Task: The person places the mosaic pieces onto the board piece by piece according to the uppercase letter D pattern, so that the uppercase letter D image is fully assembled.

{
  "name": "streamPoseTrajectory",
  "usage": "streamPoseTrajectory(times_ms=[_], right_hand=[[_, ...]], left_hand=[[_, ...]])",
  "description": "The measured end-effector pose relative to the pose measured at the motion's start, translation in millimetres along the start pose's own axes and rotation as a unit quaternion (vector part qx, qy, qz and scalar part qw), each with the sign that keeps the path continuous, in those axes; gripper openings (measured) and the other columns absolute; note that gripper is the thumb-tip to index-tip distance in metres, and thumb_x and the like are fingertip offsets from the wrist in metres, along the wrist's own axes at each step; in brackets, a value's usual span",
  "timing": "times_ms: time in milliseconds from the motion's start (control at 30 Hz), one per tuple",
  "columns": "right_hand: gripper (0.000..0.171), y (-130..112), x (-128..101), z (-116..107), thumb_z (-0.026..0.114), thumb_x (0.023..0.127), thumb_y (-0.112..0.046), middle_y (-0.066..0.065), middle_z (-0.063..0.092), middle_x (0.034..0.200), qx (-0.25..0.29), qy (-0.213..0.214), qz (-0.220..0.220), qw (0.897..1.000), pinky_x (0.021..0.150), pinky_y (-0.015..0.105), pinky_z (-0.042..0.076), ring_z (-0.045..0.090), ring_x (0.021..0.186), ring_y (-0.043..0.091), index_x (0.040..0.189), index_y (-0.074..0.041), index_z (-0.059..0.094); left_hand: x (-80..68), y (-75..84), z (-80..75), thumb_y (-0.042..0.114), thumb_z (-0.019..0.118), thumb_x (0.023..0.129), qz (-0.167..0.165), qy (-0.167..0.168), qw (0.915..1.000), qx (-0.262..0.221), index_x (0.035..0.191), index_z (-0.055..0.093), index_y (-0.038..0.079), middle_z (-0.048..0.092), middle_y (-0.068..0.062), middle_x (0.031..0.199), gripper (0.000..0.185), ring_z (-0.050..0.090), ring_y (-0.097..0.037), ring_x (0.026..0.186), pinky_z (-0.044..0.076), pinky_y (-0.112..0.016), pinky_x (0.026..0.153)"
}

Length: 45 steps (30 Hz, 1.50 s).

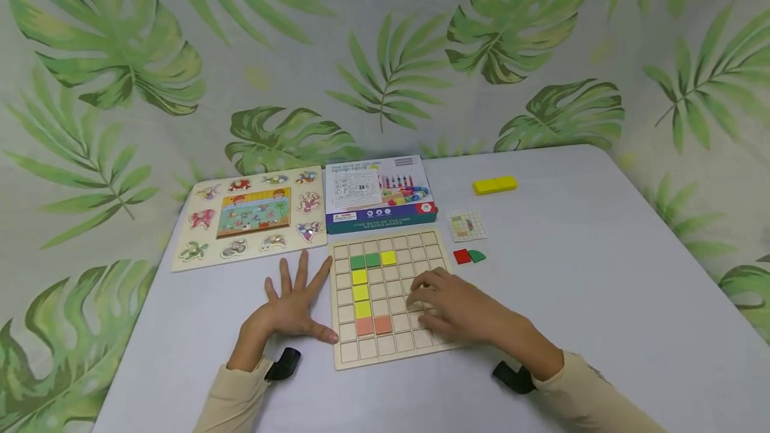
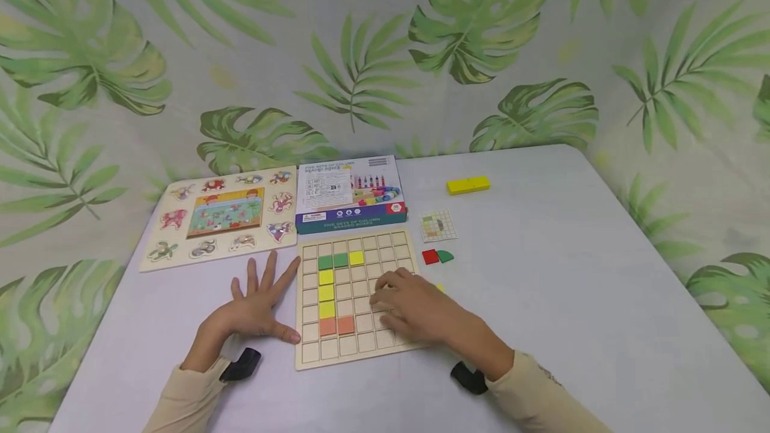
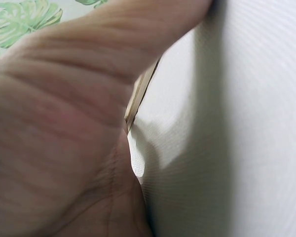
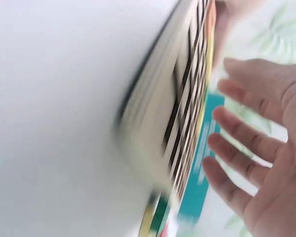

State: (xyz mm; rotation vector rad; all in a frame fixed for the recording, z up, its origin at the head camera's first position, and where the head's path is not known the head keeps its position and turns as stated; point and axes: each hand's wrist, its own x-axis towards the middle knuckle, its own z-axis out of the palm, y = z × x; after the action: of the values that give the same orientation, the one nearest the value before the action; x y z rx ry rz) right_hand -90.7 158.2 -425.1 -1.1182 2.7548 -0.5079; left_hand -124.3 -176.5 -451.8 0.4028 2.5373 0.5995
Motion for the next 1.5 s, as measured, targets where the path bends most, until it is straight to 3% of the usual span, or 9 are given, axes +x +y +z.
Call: streamPoseTrajectory(times_ms=[100, 267, 367, 533, 800, 967, 1200, 1333, 1500], right_hand=[[0.031, 18.8, -12.3, -6.7, 0.074, 0.09, -0.024, 0.003, 0.062, 0.125, -0.002, 0.029, 0.054, 0.998, 0.1, 0.045, 0.05, 0.055, 0.119, 0.023, 0.12, -0.015, 0.069], [0.045, 41.1, -28.9, -16.0, 0.082, 0.084, -0.024, 0.007, 0.063, 0.127, -0.016, 0.005, 0.137, 0.99, 0.099, 0.048, 0.051, 0.057, 0.119, 0.029, 0.125, -0.011, 0.069], [0.043, 49.0, -35.0, -20.0, 0.083, 0.082, -0.022, 0.008, 0.065, 0.123, -0.029, -0.009, 0.151, 0.988, 0.096, 0.047, 0.054, 0.06, 0.114, 0.029, 0.121, -0.009, 0.072], [0.028, 59.1, -41.7, -20.5, 0.083, 0.082, -0.015, 0.0, 0.067, 0.109, -0.012, 0.004, 0.156, 0.988, 0.087, 0.039, 0.056, 0.063, 0.1, 0.019, 0.108, -0.011, 0.075], [0.021, 71.3, -53.5, -22.5, 0.084, 0.081, -0.02, -0.008, 0.06, 0.082, 0.017, -0.002, 0.201, 0.979, 0.068, 0.027, 0.05, 0.053, 0.076, 0.009, 0.092, -0.015, 0.066], [0.02, 75.3, -59.7, -29.2, 0.082, 0.084, -0.017, -0.01, 0.059, 0.074, 0.05, 0.003, 0.201, 0.978, 0.064, 0.023, 0.047, 0.052, 0.07, 0.008, 0.09, -0.015, 0.062], [0.022, 55.0, -45.2, -34.4, 0.068, 0.095, -0.013, -0.006, 0.068, 0.091, 0.067, 0.012, 0.152, 0.986, 0.075, 0.029, 0.05, 0.054, 0.081, 0.008, 0.117, -0.011, 0.071], [0.014, 37.9, -27.7, -31.9, 0.065, 0.097, -0.013, -0.007, 0.068, 0.091, 0.094, 0.025, 0.121, 0.988, 0.075, 0.026, 0.05, 0.054, 0.08, 0.007, 0.11, -0.011, 0.071], [0.005, 19.1, -6.2, -25.8, 0.066, 0.097, -0.015, -0.009, 0.069, 0.087, 0.157, 0.039, 0.112, 0.98, 0.076, 0.023, 0.053, 0.061, 0.081, 0.004, 0.1, -0.011, 0.068]], left_hand=[[-0.3, 0.4, -0.3, 0.064, 0.089, 0.057, 0.0, 0.0, 1.0, 0.003, 0.163, 0.002, 0.023, -0.028, -0.025, 0.161, 0.143, -0.038, -0.058, 0.137, -0.02, -0.082, 0.1], [-0.1, 0.2, 0.6, 0.063, 0.089, 0.057, -0.001, 0.002, 1.0, 0.005, 0.163, 0.002, 0.023, -0.028, -0.025, 0.161, 0.143, -0.038, -0.058, 0.136, -0.019, -0.082, 0.099], [-0.2, 0.6, 1.3, 0.064, 0.089, 0.056, -0.001, 0.003, 1.0, 0.004, 0.163, 0.002, 0.023, -0.028, -0.025, 0.161, 0.143, -0.038, -0.058, 0.136, -0.019, -0.083, 0.099], [0.4, 1.9, 1.7, 0.063, 0.089, 0.057, 0.002, 0.004, 1.0, 0.001, 0.163, 0.002, 0.023, -0.028, -0.026, 0.161, 0.143, -0.037, -0.058, 0.137, -0.019, -0.083, 0.099], [0.5, 3.7, 2.3, 0.064, 0.089, 0.057, 0.005, 0.003, 1.0, -0.005, 0.163, 0.003, 0.022, -0.027, -0.026, 0.162, 0.143, -0.037, -0.058, 0.137, -0.02, -0.082, 0.1], [1.1, 0.2, 3.8, 0.069, 0.087, 0.054, 0.007, 0.002, 0.9999, -0.008, 0.163, 0.002, 0.025, -0.028, -0.023, 0.162, 0.145, -0.04, -0.055, 0.137, -0.024, -0.079, 0.1], [-2.0, 2.7, -1.9, 0.063, 0.089, 0.056, 0.001, -0.005, 1.0, -0.006, 0.163, 0.002, 0.022, -0.029, -0.025, 0.161, 0.144, -0.038, -0.057, 0.136, -0.022, -0.081, 0.1], [-1.6, 1.8, -3.0, 0.061, 0.089, 0.058, 0.001, -0.001, 1.0, 0.0, 0.163, 0.001, 0.021, -0.028, -0.026, 0.161, 0.143, -0.037, -0.058, 0.136, -0.021, -0.082, 0.099], [-0.8, 1.2, -1.5, 0.061, 0.09, 0.057, 0.005, 0.002, 1.0, -0.003, 0.163, 0.001, 0.021, -0.028, -0.026, 0.161, 0.143, -0.037, -0.059, 0.136, -0.02, -0.082, 0.099]])
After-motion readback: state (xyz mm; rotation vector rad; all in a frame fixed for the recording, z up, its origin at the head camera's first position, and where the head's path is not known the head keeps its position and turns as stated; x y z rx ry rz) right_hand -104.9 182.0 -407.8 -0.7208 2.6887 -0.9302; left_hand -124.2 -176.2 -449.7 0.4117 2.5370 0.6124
